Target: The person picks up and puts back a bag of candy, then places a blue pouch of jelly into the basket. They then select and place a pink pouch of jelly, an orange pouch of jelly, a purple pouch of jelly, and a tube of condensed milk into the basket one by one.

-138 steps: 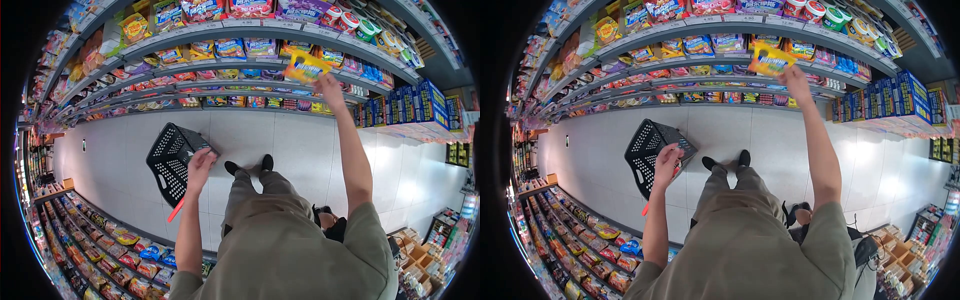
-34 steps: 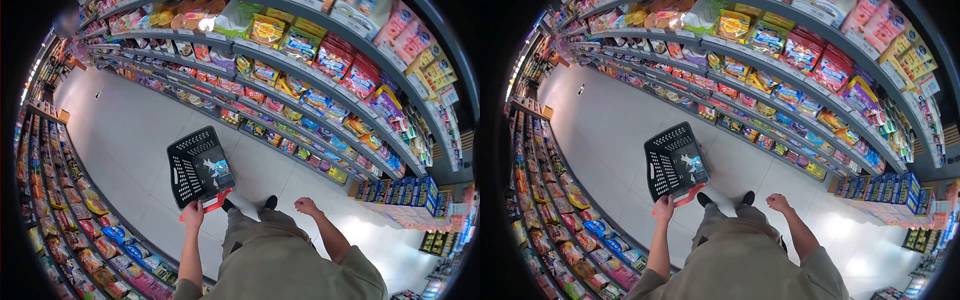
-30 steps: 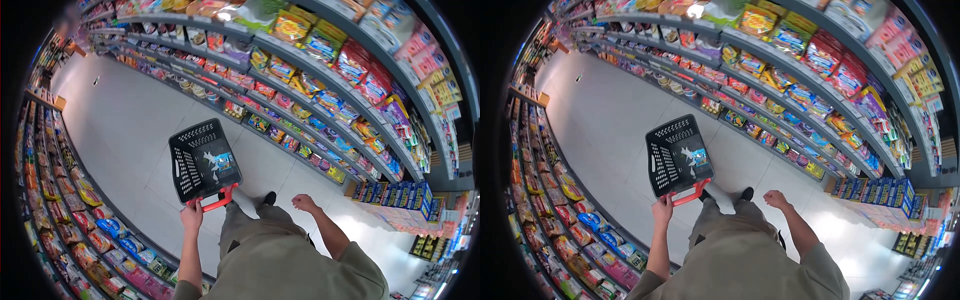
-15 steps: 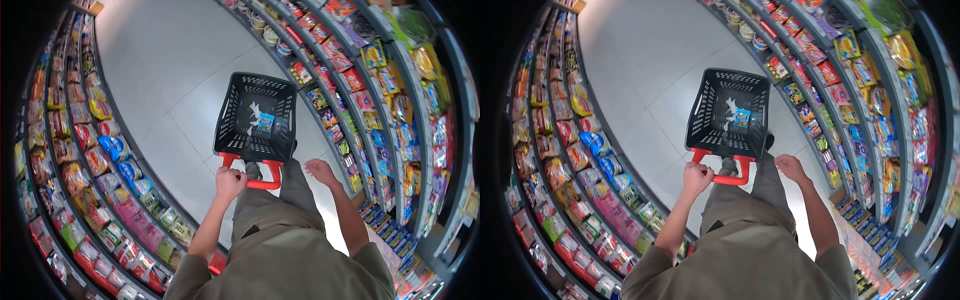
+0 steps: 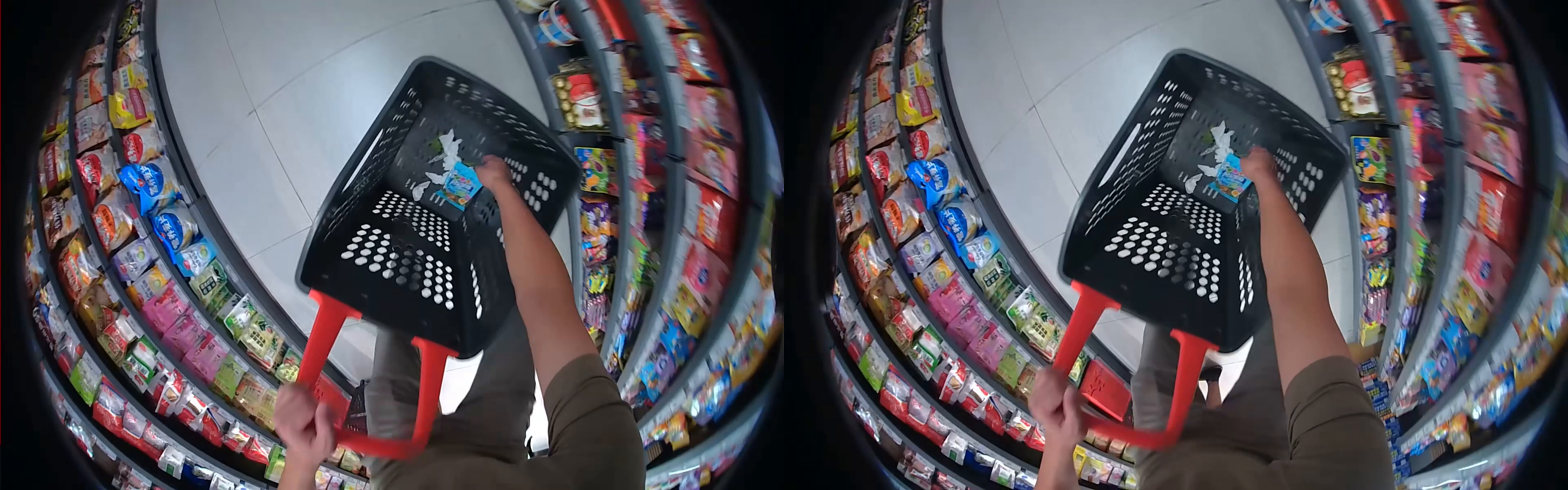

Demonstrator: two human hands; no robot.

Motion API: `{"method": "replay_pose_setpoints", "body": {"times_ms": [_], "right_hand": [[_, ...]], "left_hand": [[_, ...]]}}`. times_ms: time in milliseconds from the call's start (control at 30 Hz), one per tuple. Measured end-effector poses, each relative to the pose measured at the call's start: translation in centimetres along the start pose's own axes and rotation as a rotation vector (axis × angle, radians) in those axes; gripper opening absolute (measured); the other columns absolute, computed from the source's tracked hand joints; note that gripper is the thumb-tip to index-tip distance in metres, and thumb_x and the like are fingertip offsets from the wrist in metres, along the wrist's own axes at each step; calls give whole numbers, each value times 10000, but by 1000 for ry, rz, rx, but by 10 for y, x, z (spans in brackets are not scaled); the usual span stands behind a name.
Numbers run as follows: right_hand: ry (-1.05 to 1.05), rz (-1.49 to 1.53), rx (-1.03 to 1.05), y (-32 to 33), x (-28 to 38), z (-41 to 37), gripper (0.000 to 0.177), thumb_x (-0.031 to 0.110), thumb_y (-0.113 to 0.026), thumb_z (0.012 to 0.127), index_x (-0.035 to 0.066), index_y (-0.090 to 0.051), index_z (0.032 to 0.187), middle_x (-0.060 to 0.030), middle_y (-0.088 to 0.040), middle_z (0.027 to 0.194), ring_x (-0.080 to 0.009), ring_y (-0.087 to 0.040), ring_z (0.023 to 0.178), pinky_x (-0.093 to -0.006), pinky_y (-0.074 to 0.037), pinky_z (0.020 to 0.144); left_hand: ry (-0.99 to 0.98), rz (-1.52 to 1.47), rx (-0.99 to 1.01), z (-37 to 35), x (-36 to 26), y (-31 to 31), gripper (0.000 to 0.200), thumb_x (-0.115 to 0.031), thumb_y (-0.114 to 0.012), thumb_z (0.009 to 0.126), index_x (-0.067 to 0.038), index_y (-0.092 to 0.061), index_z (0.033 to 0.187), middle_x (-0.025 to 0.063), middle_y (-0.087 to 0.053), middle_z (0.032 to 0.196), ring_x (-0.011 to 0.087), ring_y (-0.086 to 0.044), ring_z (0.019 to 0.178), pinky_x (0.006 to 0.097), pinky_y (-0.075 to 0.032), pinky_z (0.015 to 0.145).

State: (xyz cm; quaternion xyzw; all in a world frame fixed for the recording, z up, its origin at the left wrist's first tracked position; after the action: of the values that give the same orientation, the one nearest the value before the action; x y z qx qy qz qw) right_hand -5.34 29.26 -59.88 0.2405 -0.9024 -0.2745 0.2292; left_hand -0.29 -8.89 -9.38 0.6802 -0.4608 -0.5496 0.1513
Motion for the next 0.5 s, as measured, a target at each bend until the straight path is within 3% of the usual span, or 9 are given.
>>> {"method": "replay_pose_setpoints", "body": {"times_ms": [33, 133, 200, 267, 367, 433, 500], "right_hand": [[-90, -55, 57, -20, -4, 22, 511, 260, -665, 799, 61, -636, 1269, -186, -613, 1326, -329, -589, 1236, -397, -472, 1037], [-200, -159, 220, -76, -27, 63, 521, 217, -655, 790, 69, -627, 1289, -189, -579, 1372, -317, -551, 1286, -403, -456, 1065], [-188, -154, 247, -110, -53, 74, 510, 232, -660, 807, 63, -622, 1287, -187, -582, 1371, -328, -537, 1301, -409, -448, 1076], [-193, -201, 43, -132, -70, 78, 464, 296, -637, 878, 92, -624, 1295, -242, -549, 1377, -392, -602, 1209, -422, -497, 1028], [-252, -239, -33, -140, -81, 81, 446, 284, -698, 833, 43, -654, 1206, -217, -618, 1306, -347, -596, 1229, -458, -488, 1023], [-233, -231, 10, -175, -96, 93, 379, 276, -676, 856, 51, -678, 1161, -201, -648, 1258, -340, -628, 1179, -456, -512, 988], [-164, -277, 51, -148, -90, 79, 245, 221, -560, 931, 75, -731, 1029, -141, -717, 1133, -313, -704, 1030, -426, -566, 891]], "left_hand": [[16, 3, 30, 2, -1, 1, 223, -38, -603, 806, -18, -546, 591, 117, -503, 590, 327, -504, 616, 402, -405, 626], [-55, -46, 15, 17, -6, -6, 258, 1, -527, 820, -24, -536, 564, 73, -488, 569, 257, -484, 591, 375, -386, 606], [109, 19, 26, 27, -13, -2, 351, -251, -572, 905, -64, -627, 611, 48, -557, 565, 211, -518, 539, 423, -488, 697], [183, 3, 43, 30, -14, -4, 354, -240, -589, 898, -46, -623, 604, 48, -509, 530, 227, -502, 527, 462, -485, 755], [201, 10, 19, 32, -15, -4, 362, -234, -583, 905, -47, -616, 596, 47, -506, 524, 229, -501, 528, 474, -482, 766], [248, 37, 29, 34, -19, -4, 393, -263, -587, 917, -50, -606, 586, 47, -506, 529, 224, -501, 536, 478, -482, 771], [185, 59, -1, 37, -21, -4, 411, -288, -584, 940, -59, -580, 599, 44, -498, 549, 208, -476, 546, 470, -486, 781]]}}
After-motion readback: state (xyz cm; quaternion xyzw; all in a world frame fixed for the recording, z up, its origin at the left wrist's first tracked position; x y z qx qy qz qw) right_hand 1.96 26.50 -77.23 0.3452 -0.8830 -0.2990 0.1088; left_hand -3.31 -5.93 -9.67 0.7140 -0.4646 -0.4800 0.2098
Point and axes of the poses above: each hand's wrist, its own z-axis towards the middle knuckle, its own y-axis out of the back of the hand, x = y × z, the point moved 3 cm from there along z, towards the middle knuckle
